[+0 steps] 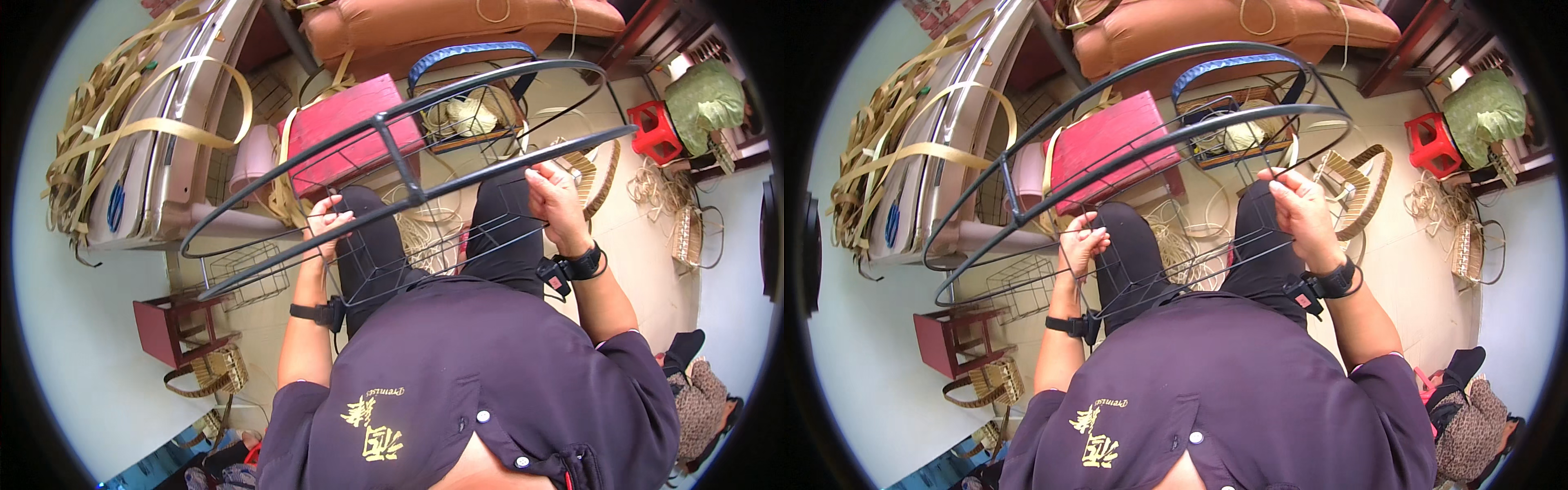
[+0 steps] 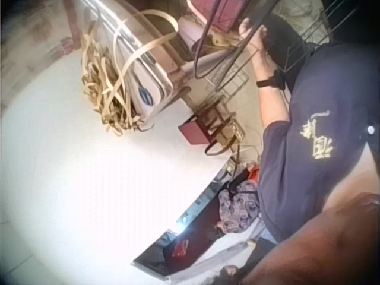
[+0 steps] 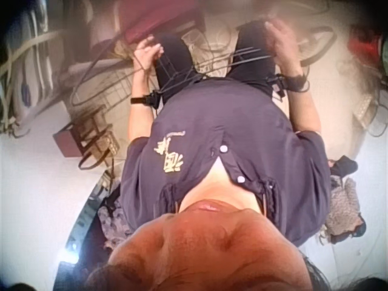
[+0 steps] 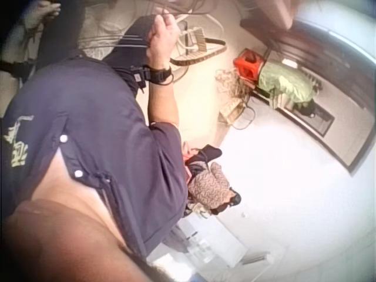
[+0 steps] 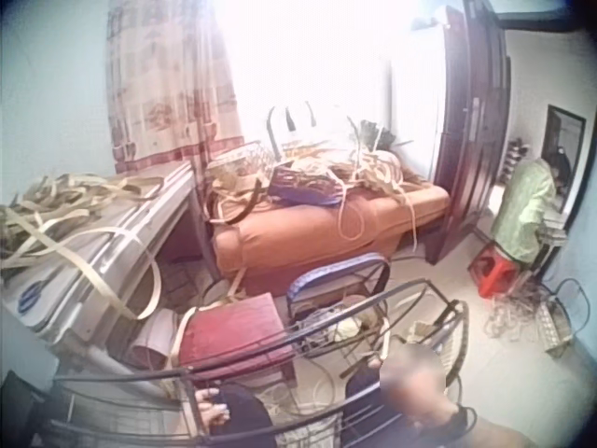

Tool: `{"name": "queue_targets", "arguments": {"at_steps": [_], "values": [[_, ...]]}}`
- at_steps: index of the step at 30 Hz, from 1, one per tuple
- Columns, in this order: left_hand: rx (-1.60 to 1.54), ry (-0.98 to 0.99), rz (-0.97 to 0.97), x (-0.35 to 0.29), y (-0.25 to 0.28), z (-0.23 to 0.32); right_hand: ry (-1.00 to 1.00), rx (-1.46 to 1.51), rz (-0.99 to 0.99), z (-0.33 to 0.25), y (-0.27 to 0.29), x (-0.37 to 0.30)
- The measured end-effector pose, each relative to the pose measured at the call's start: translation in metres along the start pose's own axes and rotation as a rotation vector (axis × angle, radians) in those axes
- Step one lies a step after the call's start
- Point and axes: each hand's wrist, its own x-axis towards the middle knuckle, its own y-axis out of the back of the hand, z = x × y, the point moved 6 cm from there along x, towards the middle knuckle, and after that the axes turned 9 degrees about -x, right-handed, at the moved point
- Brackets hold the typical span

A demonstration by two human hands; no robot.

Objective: The person weaves a basket by hand, starting with a wire frame and using flat wooden strips. They wrap the strips around the frame, pull them through the wire mesh, and tuck the ends into the weave to secure them.

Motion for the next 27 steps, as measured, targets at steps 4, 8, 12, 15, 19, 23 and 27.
{"name": "queue_targets", "arguments": {"at_steps": [4, 8, 12, 15, 19, 23, 27], "values": [[0.910, -0.482, 0.228, -0.007, -0.003, 0.028, 0.002, -0.026, 0.003, 0.003, 0.001, 0.002], [0.130, -0.149, 0.157, -0.001, 0.008, 0.001, 0.031, -0.070, -0.011, 0.003, 0.000, 0.005], [0.071, -0.044, 0.157, 0.000, 0.012, -0.002, 0.009, -0.025, -0.052, 0.005, 0.002, 0.007], [0.061, -0.087, 0.182, -0.003, 0.009, 0.000, -0.008, -0.014, -0.040, 0.006, 0.002, 0.006], [-0.575, 0.175, 0.047, 0.004, 0.016, -0.024, -0.006, -0.035, -0.023, 0.007, -0.001, 0.009], [-1.049, 0.321, -0.100, 0.009, 0.015, -0.034, 0.001, -0.035, -0.023, 0.014, -0.009, 0.008], [-0.416, 0.178, 0.078, 0.001, 0.022, -0.015, -0.015, -0.043, -0.020, 0.014, -0.011, 0.010]]}}
